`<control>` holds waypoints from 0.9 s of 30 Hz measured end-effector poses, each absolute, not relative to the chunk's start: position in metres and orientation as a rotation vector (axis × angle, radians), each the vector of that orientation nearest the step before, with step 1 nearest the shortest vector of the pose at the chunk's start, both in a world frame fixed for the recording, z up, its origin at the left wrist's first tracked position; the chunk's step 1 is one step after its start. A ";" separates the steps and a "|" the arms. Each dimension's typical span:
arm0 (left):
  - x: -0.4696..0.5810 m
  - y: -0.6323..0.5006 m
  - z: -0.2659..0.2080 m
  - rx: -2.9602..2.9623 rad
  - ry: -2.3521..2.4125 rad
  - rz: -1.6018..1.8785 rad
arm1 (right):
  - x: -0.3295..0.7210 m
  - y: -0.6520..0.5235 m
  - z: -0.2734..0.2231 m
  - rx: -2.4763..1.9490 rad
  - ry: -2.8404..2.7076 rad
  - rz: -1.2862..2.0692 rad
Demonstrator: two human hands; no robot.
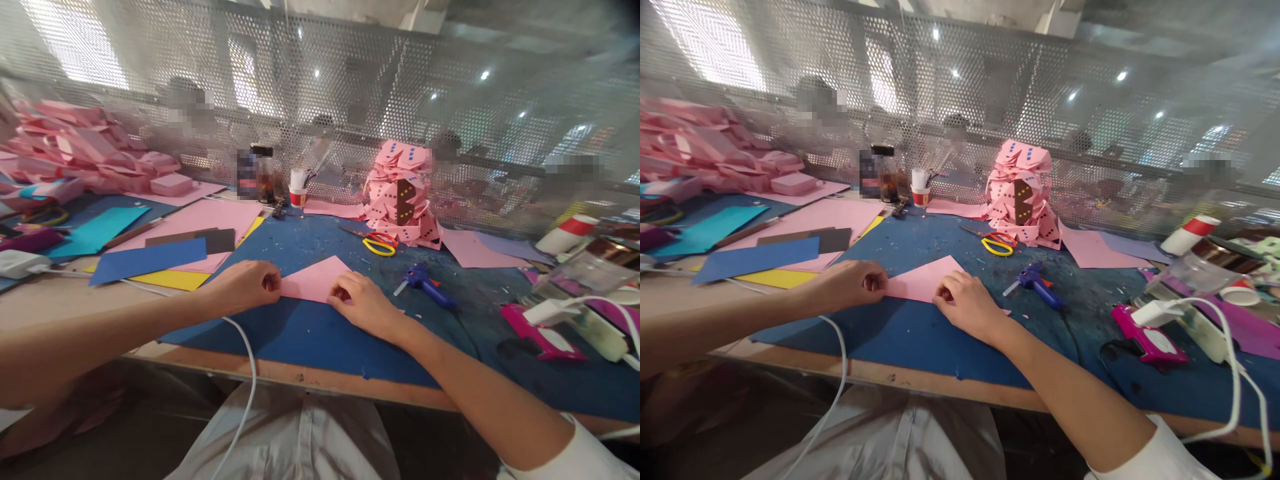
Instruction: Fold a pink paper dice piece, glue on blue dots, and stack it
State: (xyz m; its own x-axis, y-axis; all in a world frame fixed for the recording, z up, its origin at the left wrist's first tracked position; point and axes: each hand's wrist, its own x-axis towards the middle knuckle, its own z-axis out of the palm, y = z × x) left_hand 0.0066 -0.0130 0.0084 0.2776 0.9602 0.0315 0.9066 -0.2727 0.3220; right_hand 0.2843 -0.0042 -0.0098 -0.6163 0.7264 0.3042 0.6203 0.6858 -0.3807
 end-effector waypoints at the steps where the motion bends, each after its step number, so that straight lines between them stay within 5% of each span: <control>1: 0.006 -0.013 0.009 2.303 1.720 0.322 | 0.284 -0.004 -0.010 -1.044 -2.461 0.331; 27: 0.000 -0.014 0.007 2.299 1.693 0.380 | 0.285 -0.003 -0.013 -1.034 -2.454 0.335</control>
